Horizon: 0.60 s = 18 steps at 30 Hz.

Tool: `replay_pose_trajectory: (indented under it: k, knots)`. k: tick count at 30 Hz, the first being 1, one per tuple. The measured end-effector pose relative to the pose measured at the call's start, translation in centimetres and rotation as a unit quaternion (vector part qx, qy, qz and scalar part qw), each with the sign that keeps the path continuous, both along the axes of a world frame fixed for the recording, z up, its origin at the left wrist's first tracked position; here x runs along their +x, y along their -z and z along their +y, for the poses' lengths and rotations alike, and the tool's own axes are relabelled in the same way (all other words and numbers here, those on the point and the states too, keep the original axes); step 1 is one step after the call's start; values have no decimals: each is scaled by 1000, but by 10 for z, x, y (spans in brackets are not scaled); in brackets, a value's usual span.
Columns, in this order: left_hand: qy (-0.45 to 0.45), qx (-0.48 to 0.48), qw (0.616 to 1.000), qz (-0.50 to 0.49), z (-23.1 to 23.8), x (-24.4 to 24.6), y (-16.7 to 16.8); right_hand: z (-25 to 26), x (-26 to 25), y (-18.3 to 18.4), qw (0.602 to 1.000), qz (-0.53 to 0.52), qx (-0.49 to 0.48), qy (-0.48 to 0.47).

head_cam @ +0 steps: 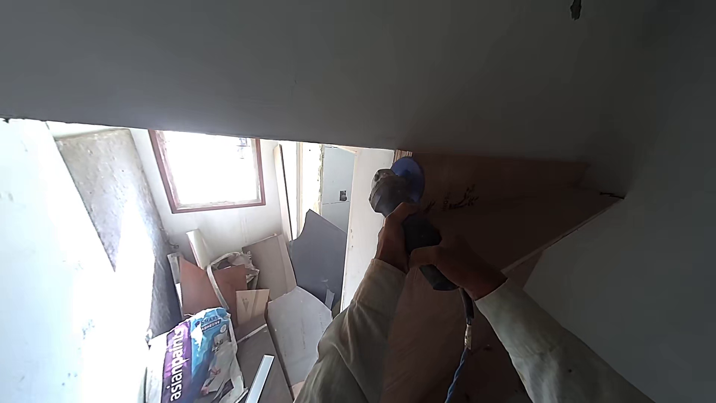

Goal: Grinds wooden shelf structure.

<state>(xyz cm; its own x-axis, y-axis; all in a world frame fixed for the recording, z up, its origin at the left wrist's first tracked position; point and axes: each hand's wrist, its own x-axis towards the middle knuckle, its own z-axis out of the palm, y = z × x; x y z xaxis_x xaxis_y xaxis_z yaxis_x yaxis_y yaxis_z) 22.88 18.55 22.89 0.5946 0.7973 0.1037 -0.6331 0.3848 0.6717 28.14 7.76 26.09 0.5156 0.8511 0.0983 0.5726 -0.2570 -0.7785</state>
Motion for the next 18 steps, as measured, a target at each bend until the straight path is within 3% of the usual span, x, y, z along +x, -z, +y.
replay_pose_trajectory:
  k: [4,11,18]
  knots:
    - [-7,22,1000,18,3,2,-15,3,7,-6,1000,-4,22,-9]
    - [4,-8,1000,-7,1,1,12,3,3,6,1000,-7,-23,-6]
    - [2,9,1000,-4,6,4,-13,8,8,-10,1000,-7,2,-4]
